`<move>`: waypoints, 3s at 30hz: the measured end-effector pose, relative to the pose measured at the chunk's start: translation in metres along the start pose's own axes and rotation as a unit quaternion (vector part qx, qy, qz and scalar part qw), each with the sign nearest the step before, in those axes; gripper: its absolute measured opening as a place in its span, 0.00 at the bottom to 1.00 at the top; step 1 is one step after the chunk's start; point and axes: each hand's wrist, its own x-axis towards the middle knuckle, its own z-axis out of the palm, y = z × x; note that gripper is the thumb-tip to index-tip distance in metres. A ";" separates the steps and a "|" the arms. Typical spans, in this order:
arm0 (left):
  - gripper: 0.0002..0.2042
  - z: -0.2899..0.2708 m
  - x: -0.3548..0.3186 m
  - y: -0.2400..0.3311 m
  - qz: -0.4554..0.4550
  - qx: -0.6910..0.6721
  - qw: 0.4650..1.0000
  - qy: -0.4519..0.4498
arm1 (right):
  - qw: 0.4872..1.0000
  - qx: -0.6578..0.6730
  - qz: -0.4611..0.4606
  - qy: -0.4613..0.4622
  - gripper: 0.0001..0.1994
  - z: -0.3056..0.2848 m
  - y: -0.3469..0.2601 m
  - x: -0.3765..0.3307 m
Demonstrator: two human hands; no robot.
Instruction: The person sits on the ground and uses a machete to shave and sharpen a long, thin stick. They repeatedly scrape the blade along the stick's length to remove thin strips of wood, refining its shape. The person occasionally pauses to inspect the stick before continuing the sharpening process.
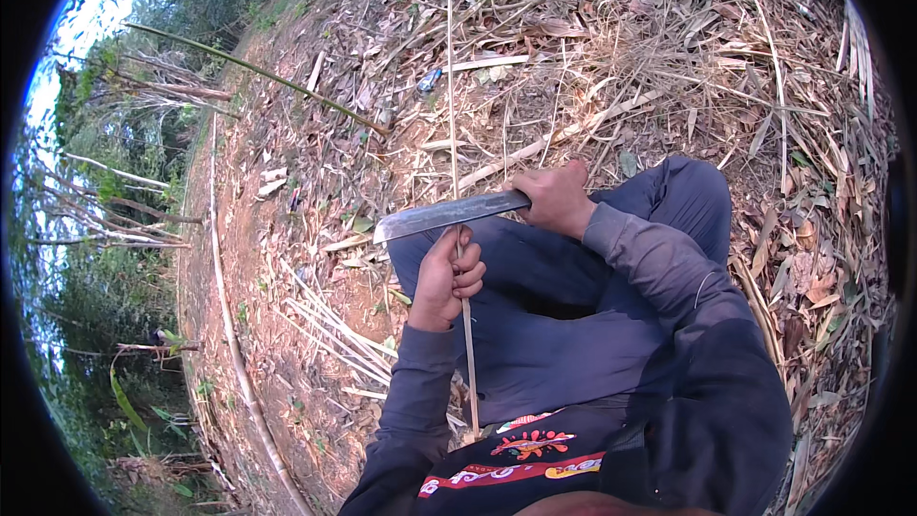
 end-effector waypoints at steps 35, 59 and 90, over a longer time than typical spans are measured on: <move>0.17 0.002 -0.012 0.057 0.595 -0.090 0.776 0.187 | 0.750 0.421 0.338 -0.381 0.14 -0.022 -0.055 0.004; 0.07 -0.076 -0.162 0.124 0.261 0.874 0.219 0.346 | 0.980 0.108 0.092 -0.136 0.19 -0.044 0.003 0.024; 0.14 0.033 -0.022 -0.059 0.053 0.144 0.986 0.060 | 0.997 0.032 -0.063 0.035 0.08 -0.012 -0.016 0.002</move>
